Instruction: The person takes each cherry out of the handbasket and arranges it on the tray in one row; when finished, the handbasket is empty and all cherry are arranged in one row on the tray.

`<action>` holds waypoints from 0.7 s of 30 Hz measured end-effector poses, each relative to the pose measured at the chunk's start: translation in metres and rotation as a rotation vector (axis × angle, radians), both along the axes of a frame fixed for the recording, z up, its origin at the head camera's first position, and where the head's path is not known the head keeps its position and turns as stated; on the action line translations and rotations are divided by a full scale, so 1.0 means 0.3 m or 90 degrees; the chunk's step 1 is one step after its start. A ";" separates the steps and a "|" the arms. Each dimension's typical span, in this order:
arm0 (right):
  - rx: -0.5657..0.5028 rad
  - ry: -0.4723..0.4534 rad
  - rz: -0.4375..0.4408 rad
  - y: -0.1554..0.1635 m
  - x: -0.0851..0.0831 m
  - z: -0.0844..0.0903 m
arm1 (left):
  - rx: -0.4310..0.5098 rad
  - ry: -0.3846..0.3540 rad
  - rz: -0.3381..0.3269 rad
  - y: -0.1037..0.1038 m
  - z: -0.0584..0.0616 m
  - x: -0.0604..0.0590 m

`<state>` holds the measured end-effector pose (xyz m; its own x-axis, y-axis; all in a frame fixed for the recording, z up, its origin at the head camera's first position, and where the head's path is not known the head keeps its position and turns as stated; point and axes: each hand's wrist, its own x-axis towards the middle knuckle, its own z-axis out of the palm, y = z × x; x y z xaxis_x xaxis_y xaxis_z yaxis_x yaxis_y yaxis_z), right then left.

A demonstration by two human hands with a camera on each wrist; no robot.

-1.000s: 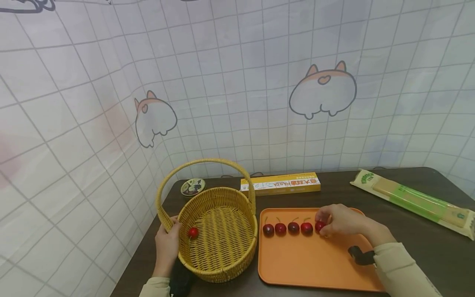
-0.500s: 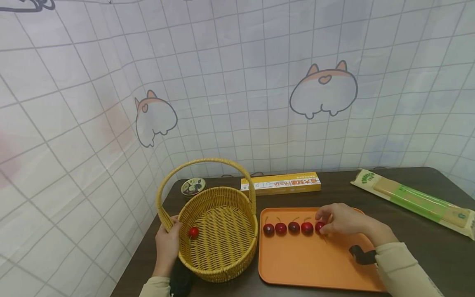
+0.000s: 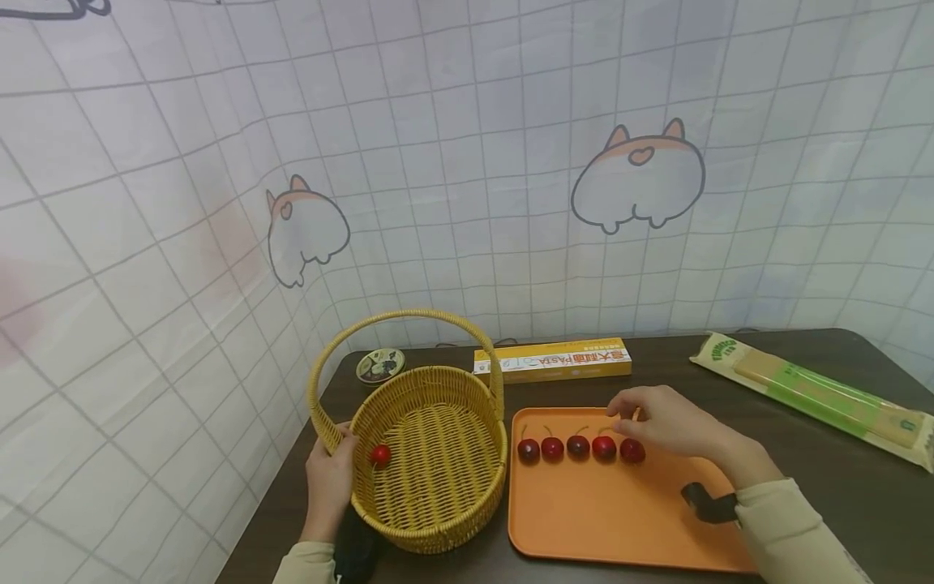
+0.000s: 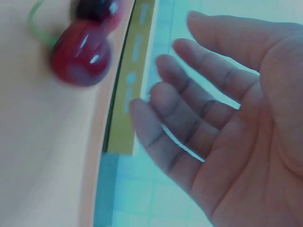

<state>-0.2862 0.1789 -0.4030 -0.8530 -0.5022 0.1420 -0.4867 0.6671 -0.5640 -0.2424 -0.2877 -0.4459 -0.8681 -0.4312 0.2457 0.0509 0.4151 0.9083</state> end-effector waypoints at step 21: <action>-0.187 -0.026 0.192 -0.395 0.103 0.037 | 0.014 -0.010 -0.007 0.001 0.005 0.004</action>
